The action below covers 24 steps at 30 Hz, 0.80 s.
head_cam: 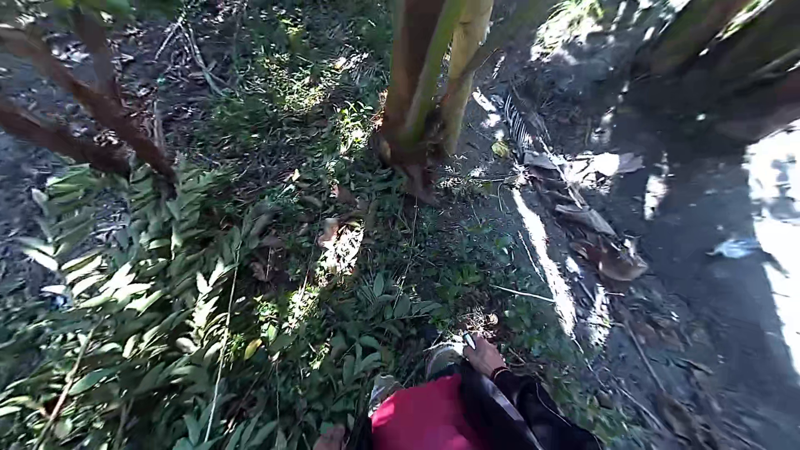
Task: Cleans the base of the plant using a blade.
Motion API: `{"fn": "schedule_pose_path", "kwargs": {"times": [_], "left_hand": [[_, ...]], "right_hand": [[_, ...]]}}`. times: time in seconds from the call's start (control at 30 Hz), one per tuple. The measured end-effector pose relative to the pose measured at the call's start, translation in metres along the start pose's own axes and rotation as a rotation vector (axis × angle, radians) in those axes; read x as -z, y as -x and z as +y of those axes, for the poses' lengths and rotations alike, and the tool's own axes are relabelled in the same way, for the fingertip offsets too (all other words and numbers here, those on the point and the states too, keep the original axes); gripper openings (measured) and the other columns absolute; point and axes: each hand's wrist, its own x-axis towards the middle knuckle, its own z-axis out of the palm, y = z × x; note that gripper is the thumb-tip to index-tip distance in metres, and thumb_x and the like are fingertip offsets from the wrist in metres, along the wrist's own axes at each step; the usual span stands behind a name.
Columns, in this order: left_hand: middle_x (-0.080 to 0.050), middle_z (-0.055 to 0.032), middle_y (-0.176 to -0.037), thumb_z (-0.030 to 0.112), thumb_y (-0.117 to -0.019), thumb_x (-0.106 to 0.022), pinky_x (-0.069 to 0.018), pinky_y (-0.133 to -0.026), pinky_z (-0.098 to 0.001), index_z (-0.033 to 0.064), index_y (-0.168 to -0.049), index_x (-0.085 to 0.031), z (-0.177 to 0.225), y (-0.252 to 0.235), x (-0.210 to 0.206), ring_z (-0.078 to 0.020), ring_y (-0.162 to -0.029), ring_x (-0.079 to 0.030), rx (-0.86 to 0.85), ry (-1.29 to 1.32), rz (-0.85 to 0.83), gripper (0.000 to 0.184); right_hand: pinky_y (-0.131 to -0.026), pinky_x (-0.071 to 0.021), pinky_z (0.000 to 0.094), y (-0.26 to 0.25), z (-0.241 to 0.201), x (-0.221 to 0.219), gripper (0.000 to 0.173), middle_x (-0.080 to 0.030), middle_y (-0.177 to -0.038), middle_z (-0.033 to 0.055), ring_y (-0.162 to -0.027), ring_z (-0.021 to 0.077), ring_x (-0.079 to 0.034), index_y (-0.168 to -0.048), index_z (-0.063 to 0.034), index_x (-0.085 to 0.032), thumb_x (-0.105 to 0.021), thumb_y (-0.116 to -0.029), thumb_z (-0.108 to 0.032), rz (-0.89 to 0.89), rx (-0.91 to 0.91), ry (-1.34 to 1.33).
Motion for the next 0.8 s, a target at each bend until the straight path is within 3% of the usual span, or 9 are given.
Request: {"fn": "schedule_pose_path", "kwargs": {"times": [0.1, 0.2, 0.3, 0.37, 0.57, 0.67, 0.8], "left_hand": [[-0.062, -0.0260, -0.138, 0.034, -0.1110, -0.045, -0.0416, -0.112, -0.0602, 0.0022, -0.141, -0.059, 0.094, -0.019, 0.040, -0.0407, -0.131, -0.058, -0.040, 0.013, 0.110, 0.046], [-0.060, -0.0220, -0.143, 0.036, -0.1109, -0.044, -0.0400, -0.115, -0.0580, 0.0064, -0.144, -0.058, 0.183, -0.019, 0.073, -0.0374, -0.136, -0.055, -0.125, -0.059, 0.151, 0.046], [-0.056, -0.0219, -0.146, 0.033, -0.1107, -0.045, -0.0386, -0.117, -0.0552, 0.0055, -0.144, -0.057, 0.249, -0.024, 0.094, -0.0359, -0.139, -0.052, -0.223, -0.157, 0.184, 0.045], [-0.056, -0.0232, -0.146, 0.032, -0.1107, -0.045, -0.0388, -0.118, -0.0547, 0.0040, -0.144, -0.057, 0.281, -0.030, 0.102, -0.0363, -0.139, -0.052, -0.286, -0.184, 0.200, 0.045], [-0.054, -0.0231, -0.149, 0.032, -0.1112, -0.042, -0.0361, -0.120, -0.0537, 0.0036, -0.144, -0.057, 0.322, -0.048, 0.111, -0.0362, -0.142, -0.049, -0.382, -0.157, 0.244, 0.046], [-0.053, -0.0227, -0.151, 0.034, -0.1126, -0.037, -0.0323, -0.123, -0.0527, 0.0017, -0.146, -0.054, 0.324, -0.071, 0.111, -0.0350, -0.145, -0.046, -0.392, -0.189, 0.217, 0.049], [-0.056, -0.0245, -0.147, 0.032, -0.1131, -0.037, -0.0335, -0.121, -0.0535, -0.0011, -0.144, -0.054, 0.322, -0.108, 0.110, -0.0362, -0.142, -0.050, -0.366, -0.252, 0.128, 0.048]], "right_hand": [[-0.106, -0.0482, 0.0584, -0.014, 0.010, 0.033, 0.052, -0.067, -0.128, 0.0243, -0.123, 0.0396, -0.064, -0.143, -0.0045, -0.052, -0.054, -0.1035, -0.038, 0.026, 0.029, -0.055], [-0.101, -0.0512, 0.0594, -0.016, 0.013, 0.059, 0.050, -0.069, -0.121, 0.0238, -0.117, 0.0400, -0.067, -0.144, -0.0069, -0.051, -0.053, -0.1044, -0.038, 0.069, 0.053, -0.102], [-0.097, -0.0533, 0.0588, -0.019, 0.005, 0.076, 0.047, -0.071, -0.118, 0.0218, -0.113, 0.0386, -0.069, -0.143, -0.0089, -0.049, -0.052, -0.1041, -0.036, 0.138, 0.063, -0.111], [-0.099, -0.0525, 0.0583, -0.020, -0.002, 0.084, 0.049, -0.069, -0.121, 0.0223, -0.115, 0.0390, -0.068, -0.146, -0.0076, -0.048, -0.053, -0.1043, -0.034, 0.182, 0.079, -0.148], [-0.105, -0.0502, 0.0553, -0.011, -0.033, 0.109, 0.050, -0.068, -0.125, 0.0234, -0.120, 0.0372, -0.066, -0.144, -0.0031, -0.050, -0.056, -0.1030, -0.032, 0.265, 0.108, -0.289], [-0.108, -0.0484, 0.0536, -0.015, -0.037, 0.114, 0.051, -0.066, -0.130, 0.0225, -0.125, 0.0354, -0.063, -0.144, -0.0026, -0.051, -0.054, -0.1040, -0.034, 0.262, 0.097, -0.255], [-0.108, -0.0475, 0.0541, -0.029, -0.040, 0.120, 0.050, -0.064, -0.133, 0.0233, -0.126, 0.0366, -0.062, -0.146, -0.0027, -0.050, -0.049, -0.1066, -0.033, 0.207, 0.094, -0.188]]}}
